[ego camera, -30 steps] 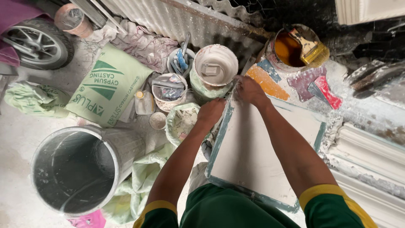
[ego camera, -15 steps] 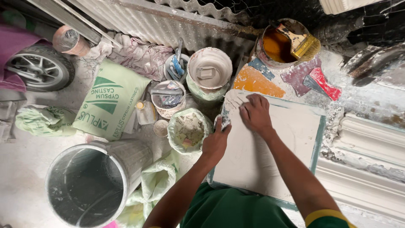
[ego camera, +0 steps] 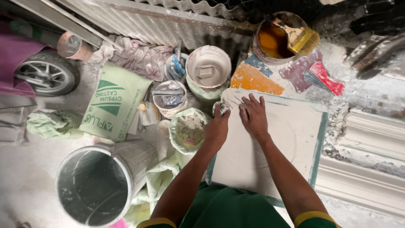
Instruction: The person scoops gypsum paste from a bucket and spreads it into a square mold using a trowel. After smoothing the surface, they flip the mold to release a finished decorative panel and place it on a rack. They then scrape excess gypsum from a long mold and clean the surface with a trowel.
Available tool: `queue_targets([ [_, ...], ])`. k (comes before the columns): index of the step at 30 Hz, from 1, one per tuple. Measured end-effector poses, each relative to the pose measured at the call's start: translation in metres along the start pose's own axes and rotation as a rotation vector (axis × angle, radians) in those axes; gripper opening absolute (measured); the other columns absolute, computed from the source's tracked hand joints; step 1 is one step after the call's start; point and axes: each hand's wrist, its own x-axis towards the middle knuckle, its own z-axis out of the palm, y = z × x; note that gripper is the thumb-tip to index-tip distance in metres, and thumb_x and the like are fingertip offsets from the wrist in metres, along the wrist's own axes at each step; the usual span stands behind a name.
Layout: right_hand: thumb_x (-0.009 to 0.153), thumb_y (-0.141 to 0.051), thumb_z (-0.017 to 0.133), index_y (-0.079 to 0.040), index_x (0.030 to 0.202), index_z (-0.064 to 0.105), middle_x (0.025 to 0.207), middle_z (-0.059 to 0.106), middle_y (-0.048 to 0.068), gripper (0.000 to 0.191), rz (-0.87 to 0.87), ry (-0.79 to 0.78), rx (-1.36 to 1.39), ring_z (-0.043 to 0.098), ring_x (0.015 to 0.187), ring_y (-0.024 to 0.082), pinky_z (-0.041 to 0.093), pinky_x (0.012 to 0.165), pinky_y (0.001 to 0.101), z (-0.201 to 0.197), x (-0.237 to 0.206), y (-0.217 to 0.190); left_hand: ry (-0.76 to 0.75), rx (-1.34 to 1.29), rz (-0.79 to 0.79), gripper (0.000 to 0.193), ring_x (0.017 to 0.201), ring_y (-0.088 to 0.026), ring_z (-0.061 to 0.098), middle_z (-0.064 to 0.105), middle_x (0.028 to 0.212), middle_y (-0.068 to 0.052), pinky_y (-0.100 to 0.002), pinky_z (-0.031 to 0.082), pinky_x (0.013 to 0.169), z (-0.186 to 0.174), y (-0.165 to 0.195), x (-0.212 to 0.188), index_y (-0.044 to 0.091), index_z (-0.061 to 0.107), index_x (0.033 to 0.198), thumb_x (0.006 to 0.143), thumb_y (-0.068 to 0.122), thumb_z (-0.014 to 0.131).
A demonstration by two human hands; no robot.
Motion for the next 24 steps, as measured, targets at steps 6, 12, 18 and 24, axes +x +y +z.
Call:
queue_targets([
  [6, 0.095, -0.011, 0.066, -0.008, 0.104, 0.068, 0.131, 0.07, 0.011, 0.009, 0.033, -0.039, -0.015, 0.053, 0.14, 0.034, 0.025, 0.123, 0.0589, 0.004, -0.001, 0.001, 0.081, -0.013, 0.04, 0.038, 0.084, -0.045, 0.073, 0.041, 0.157, -0.024, -0.054, 0.06, 0.072, 0.01, -0.007, 0.009, 0.015, 0.061, 0.133, 0.096, 0.008, 0.054],
  [12, 0.096, -0.012, 0.065, -0.007, 0.109, 0.067, 0.132, 0.069, 0.013, 0.014, -0.001, -0.051, -0.017, 0.052, 0.14, 0.035, 0.024, 0.123, 0.0586, -0.001, 0.0, 0.0, -0.025, 0.004, -0.009, 0.044, 0.085, -0.046, 0.073, 0.035, 0.16, -0.022, -0.054, 0.06, 0.076, 0.012, -0.01, 0.02, 0.018, 0.059, 0.137, 0.095, 0.008, 0.05],
  [18, 0.1, -0.01, 0.061, -0.005, 0.113, 0.066, 0.134, 0.068, 0.013, 0.015, 0.034, -0.079, -0.019, 0.052, 0.141, 0.032, 0.024, 0.124, 0.0577, -0.003, -0.001, -0.003, 0.058, 0.035, 0.064, 0.035, 0.087, -0.044, 0.073, 0.038, 0.16, -0.025, -0.051, 0.061, 0.076, 0.006, -0.016, 0.038, 0.017, 0.062, 0.138, 0.104, 0.015, 0.052],
  [24, 0.098, -0.009, 0.063, -0.006, 0.113, 0.066, 0.131, 0.069, 0.012, 0.016, 0.021, -0.065, -0.083, 0.054, 0.138, 0.031, 0.025, 0.123, 0.0578, 0.002, 0.0, 0.002, 0.037, 0.103, 0.083, 0.036, 0.082, -0.042, 0.073, 0.043, 0.154, -0.018, -0.054, 0.059, 0.069, 0.005, -0.021, 0.049, 0.024, 0.063, 0.133, 0.097, 0.019, 0.055],
])
